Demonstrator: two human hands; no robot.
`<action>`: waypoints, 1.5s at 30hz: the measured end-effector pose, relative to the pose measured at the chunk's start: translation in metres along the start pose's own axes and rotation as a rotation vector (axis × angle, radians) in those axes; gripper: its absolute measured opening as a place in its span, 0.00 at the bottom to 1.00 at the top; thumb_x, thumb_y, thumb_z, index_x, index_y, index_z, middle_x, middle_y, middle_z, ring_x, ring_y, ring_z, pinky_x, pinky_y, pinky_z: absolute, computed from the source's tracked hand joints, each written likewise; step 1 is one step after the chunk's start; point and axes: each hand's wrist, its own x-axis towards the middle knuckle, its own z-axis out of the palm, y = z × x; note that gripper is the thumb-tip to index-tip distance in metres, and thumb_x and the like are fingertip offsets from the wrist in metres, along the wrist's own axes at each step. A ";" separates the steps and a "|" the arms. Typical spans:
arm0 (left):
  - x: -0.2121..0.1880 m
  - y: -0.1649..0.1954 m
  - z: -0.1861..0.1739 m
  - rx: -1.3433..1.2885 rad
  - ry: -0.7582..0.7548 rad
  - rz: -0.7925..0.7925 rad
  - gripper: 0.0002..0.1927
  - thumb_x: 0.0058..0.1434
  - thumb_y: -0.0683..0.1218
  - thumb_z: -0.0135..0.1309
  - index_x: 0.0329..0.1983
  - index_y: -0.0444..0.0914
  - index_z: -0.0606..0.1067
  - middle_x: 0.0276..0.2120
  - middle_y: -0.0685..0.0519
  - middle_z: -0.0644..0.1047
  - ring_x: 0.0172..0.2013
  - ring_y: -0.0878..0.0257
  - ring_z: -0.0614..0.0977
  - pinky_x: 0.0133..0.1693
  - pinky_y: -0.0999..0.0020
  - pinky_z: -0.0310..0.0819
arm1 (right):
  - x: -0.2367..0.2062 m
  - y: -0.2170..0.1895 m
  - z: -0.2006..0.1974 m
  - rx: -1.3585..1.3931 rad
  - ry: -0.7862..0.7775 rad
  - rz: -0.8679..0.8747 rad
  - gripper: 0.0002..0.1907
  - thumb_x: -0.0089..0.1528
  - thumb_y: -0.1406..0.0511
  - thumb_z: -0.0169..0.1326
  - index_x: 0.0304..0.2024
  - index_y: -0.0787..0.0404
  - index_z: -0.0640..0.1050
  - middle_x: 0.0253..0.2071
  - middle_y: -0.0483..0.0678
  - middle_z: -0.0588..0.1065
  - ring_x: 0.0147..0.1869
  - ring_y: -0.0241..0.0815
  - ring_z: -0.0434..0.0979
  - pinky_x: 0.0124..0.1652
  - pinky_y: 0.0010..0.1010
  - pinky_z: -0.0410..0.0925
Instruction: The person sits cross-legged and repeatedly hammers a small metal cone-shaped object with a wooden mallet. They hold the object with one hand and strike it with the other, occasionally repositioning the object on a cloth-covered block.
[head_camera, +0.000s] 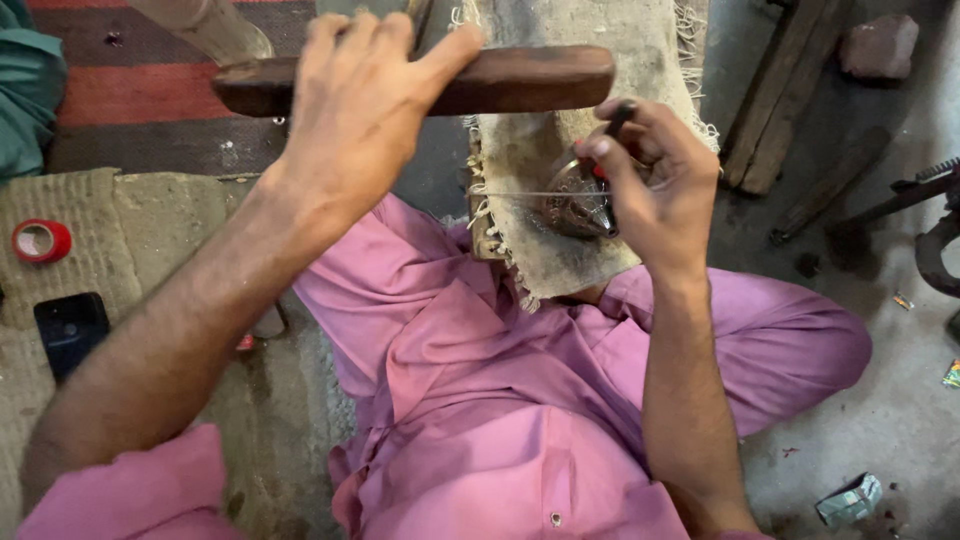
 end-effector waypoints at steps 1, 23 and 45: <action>-0.005 -0.002 0.001 -0.169 -0.030 -0.072 0.32 0.61 0.37 0.61 0.68 0.47 0.70 0.44 0.44 0.76 0.47 0.44 0.80 0.50 0.47 0.73 | 0.001 0.002 -0.004 0.000 0.020 0.036 0.09 0.73 0.75 0.52 0.56 0.68 0.74 0.43 0.52 0.81 0.48 0.40 0.85 0.49 0.28 0.80; -0.126 0.101 0.040 -0.961 0.166 -0.960 0.21 0.63 0.41 0.64 0.55 0.34 0.68 0.34 0.52 0.73 0.36 0.63 0.75 0.39 0.67 0.72 | 0.087 -0.024 -0.027 -0.211 -0.795 0.095 0.13 0.66 0.69 0.61 0.53 0.66 0.80 0.39 0.48 0.82 0.43 0.35 0.81 0.43 0.26 0.75; -0.080 0.104 0.045 -0.840 0.091 -0.848 0.31 0.65 0.43 0.60 0.69 0.43 0.63 0.47 0.38 0.81 0.51 0.39 0.84 0.45 0.51 0.79 | 0.107 -0.020 -0.025 -0.301 -0.965 -0.024 0.15 0.61 0.66 0.66 0.49 0.64 0.81 0.37 0.44 0.83 0.40 0.31 0.81 0.42 0.25 0.74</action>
